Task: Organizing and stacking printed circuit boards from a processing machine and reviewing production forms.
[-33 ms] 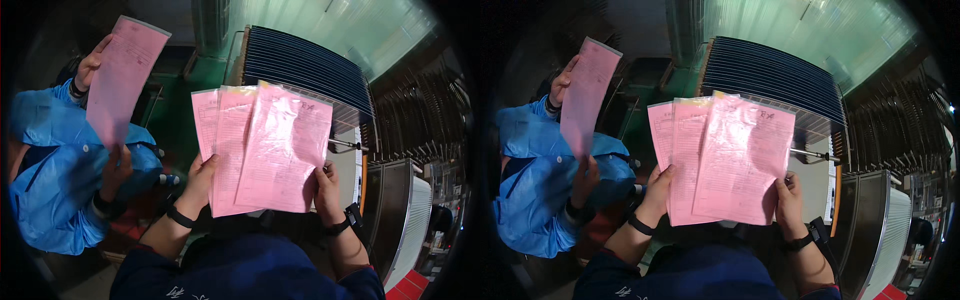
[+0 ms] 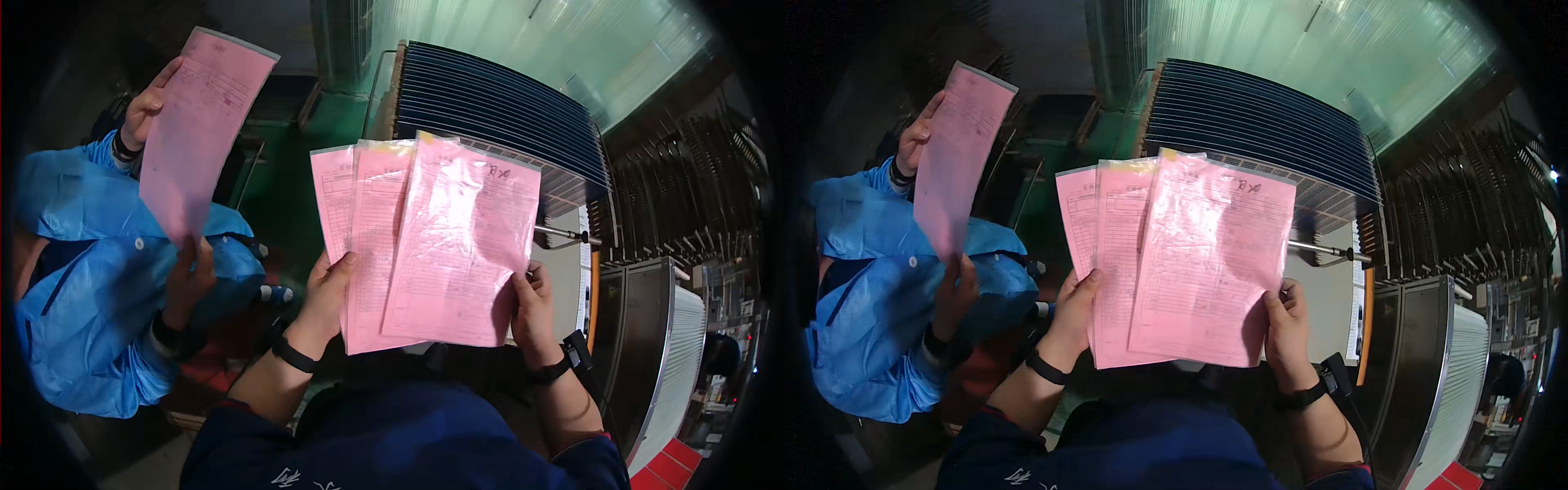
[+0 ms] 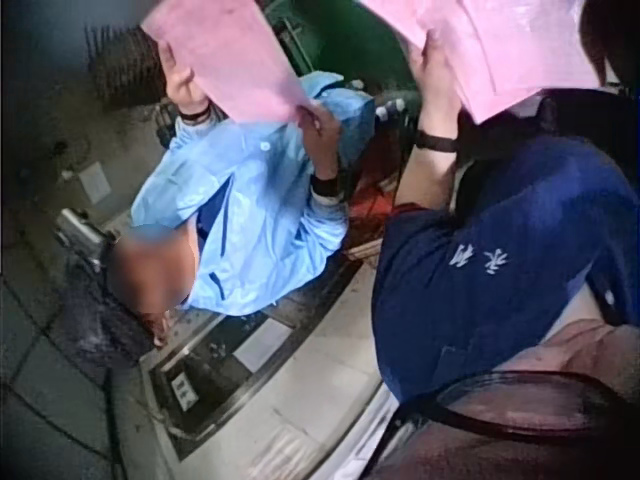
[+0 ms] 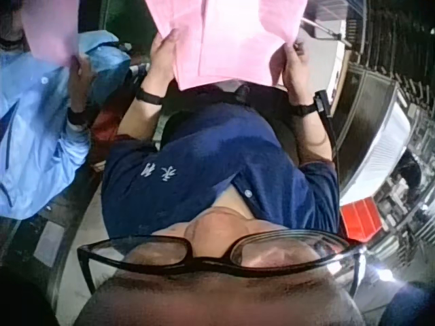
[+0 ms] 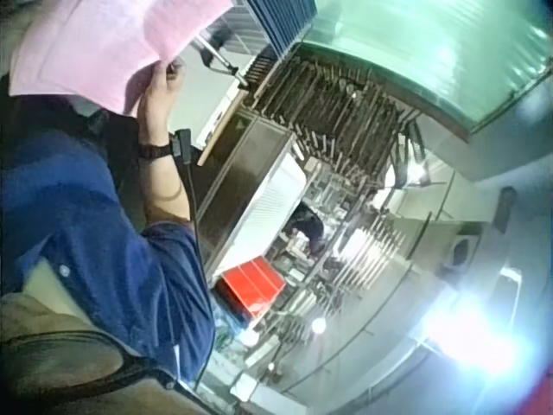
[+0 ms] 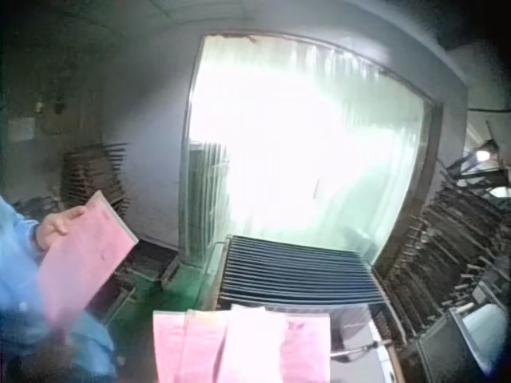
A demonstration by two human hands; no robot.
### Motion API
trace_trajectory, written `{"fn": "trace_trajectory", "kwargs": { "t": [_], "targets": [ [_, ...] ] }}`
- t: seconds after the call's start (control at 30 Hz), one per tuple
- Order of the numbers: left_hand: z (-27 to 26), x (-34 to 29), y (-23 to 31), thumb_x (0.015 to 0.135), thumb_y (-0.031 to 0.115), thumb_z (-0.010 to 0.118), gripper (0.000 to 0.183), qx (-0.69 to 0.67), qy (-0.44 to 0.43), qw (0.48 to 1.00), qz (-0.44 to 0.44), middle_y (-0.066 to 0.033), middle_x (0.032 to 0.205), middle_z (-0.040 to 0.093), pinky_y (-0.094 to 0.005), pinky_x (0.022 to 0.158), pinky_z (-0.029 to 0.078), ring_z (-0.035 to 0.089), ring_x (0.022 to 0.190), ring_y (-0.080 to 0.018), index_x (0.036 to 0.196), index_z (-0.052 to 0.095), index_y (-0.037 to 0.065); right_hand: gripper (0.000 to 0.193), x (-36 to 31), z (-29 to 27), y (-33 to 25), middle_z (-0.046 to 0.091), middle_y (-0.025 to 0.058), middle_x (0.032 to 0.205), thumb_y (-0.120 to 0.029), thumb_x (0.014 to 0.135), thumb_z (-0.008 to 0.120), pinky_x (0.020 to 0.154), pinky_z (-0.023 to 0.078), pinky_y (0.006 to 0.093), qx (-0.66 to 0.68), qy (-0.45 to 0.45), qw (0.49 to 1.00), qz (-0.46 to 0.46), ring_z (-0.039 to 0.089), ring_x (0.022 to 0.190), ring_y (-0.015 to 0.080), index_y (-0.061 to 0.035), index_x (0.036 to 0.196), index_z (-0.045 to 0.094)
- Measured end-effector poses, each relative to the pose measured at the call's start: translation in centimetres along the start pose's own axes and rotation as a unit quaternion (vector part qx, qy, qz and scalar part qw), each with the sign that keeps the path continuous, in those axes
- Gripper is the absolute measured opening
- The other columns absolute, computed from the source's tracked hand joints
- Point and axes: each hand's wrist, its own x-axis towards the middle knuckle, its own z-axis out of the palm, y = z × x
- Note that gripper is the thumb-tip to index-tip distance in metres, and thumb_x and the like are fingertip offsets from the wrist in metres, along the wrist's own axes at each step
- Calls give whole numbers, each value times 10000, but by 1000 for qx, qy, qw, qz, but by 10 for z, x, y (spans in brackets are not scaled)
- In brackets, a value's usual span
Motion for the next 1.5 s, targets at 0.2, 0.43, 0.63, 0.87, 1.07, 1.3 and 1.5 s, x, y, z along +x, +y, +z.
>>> {"fn": "trace_trajectory", "kwargs": {
  "t": [0.2,0.43,0.63,0.87,1.07,1.3,1.5],
  "targets": [
    [1,10,6,1013,180,600,369,-13,-5,1000,-2,-83,1292,634,-374,1019,500,615,1166,-207,1352,551,43,158,7,14,-3,630,51,1042,-89,1018,551,851,471,259,-15,-20,999,-29,578,924,104,-17,1158,539],
    [0,13,0,1008,215,616,311,-31,1,994,-107,-72,1158,689,-358,914,560,681,1009,-192,1265,618,39,230,9,10,-8,634,61,1124,-138,1017,522,935,467,299,-42,-18,997,70,592,1019,140,-42,1224,547],
    [11,3,12,1017,194,606,321,-191,-57,971,-130,-61,1193,675,-306,913,553,660,1048,-140,1307,583,56,451,20,44,-6,532,70,1436,-214,1026,498,1154,338,404,131,-159,976,71,452,1362,240,-42,1440,444],
    [-3,-3,33,1032,211,589,434,-89,-37,992,-84,-60,1315,617,-297,1009,484,594,1166,-136,1428,498,58,354,53,48,-25,593,94,1353,-156,996,504,1051,437,411,184,-6,945,272,584,1201,275,-45,1332,511],
    [-21,-14,28,1001,332,648,588,54,-54,996,-38,-24,1300,551,-242,1023,418,533,1137,-102,1474,422,66,341,37,37,-26,616,107,1316,-162,993,507,1011,462,414,169,-26,953,249,608,1156,293,-44,1313,525],
    [-12,-54,40,898,563,691,1003,22,-156,983,93,-123,1548,336,-380,1196,231,283,1450,-215,1564,166,28,327,27,35,-15,643,121,1272,-168,990,510,965,491,418,173,-74,955,229,635,1104,313,-42,1290,541],
    [-21,-90,8,769,531,834,1251,49,-160,977,132,-163,1583,263,-416,1221,193,226,1490,-241,1560,31,-11,315,28,45,13,667,134,1235,-174,988,513,926,516,421,182,-152,944,231,659,1059,331,-41,1270,555]
  ]
}}
